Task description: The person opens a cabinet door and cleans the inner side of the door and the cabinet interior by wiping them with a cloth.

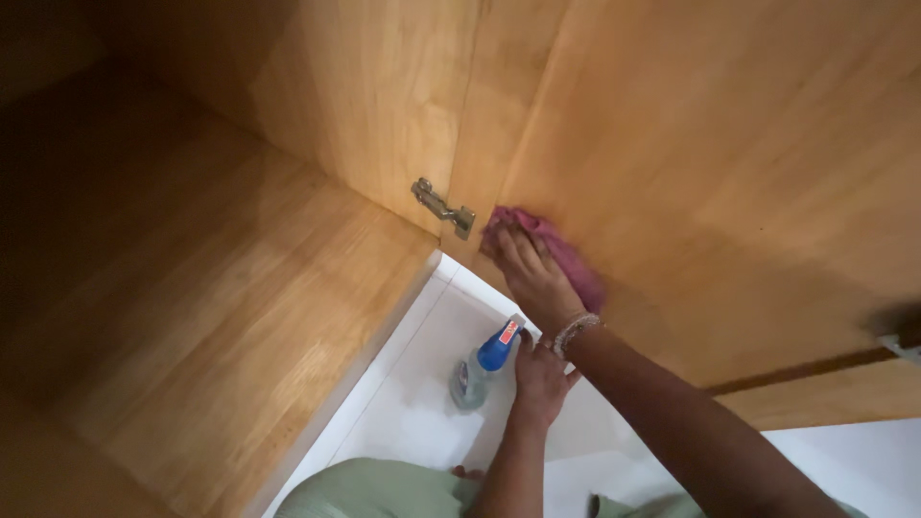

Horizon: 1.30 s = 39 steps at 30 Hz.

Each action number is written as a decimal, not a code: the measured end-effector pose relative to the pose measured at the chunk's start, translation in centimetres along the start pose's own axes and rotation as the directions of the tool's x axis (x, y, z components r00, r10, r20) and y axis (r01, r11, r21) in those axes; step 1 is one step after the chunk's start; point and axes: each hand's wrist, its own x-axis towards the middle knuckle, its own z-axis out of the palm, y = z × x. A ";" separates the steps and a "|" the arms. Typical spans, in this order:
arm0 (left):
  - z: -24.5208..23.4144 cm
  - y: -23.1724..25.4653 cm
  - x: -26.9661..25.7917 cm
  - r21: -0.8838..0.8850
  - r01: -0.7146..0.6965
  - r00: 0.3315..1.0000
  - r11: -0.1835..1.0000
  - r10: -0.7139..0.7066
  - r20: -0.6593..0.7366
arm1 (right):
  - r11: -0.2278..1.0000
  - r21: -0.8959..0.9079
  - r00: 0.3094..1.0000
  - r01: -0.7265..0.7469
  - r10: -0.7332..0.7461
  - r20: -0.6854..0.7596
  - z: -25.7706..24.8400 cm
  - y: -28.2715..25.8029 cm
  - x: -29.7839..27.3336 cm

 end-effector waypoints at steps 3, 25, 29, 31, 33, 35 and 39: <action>0.9 0.3 0.1 -0.072 -0.006 1.000 0.997 0.006 -0.002 | 0.999 -0.016 0.999 0.045 -0.045 0.014 0.6 -0.9 -0.1; -2.3 -1.3 1.9 -0.112 -0.045 0.999 0.993 0.044 -0.014 | 0.937 0.003 0.935 0.348 -0.348 0.068 -3.1 3.8 -1.4; -0.3 -0.8 0.6 0.068 -0.017 0.999 0.998 0.020 -0.051 | 0.943 0.113 0.947 0.312 -0.299 -0.113 -6.2 6.6 -2.3; 0.4 -0.8 0.1 0.076 -0.015 0.999 0.997 0.018 -0.051 | 0.954 0.018 0.946 0.299 -0.294 -0.133 -8.0 7.8 -2.2; 0.6 -0.9 -0.1 0.127 -0.016 1.000 0.992 0.019 -0.020 | 0.956 0.096 0.959 0.277 -0.268 -0.092 -9.8 9.4 -1.8; 0.6 -1.2 -0.3 0.138 -0.034 0.999 0.990 0.035 -0.002 | 0.964 0.078 0.957 0.254 -0.239 -0.162 -11.8 11.4 -1.3; 0.8 -1.4 0.3 0.141 -0.019 0.999 0.990 0.025 -0.046 | 0.985 0.069 0.949 0.158 -0.132 -0.285 -16.6 16.4 -0.4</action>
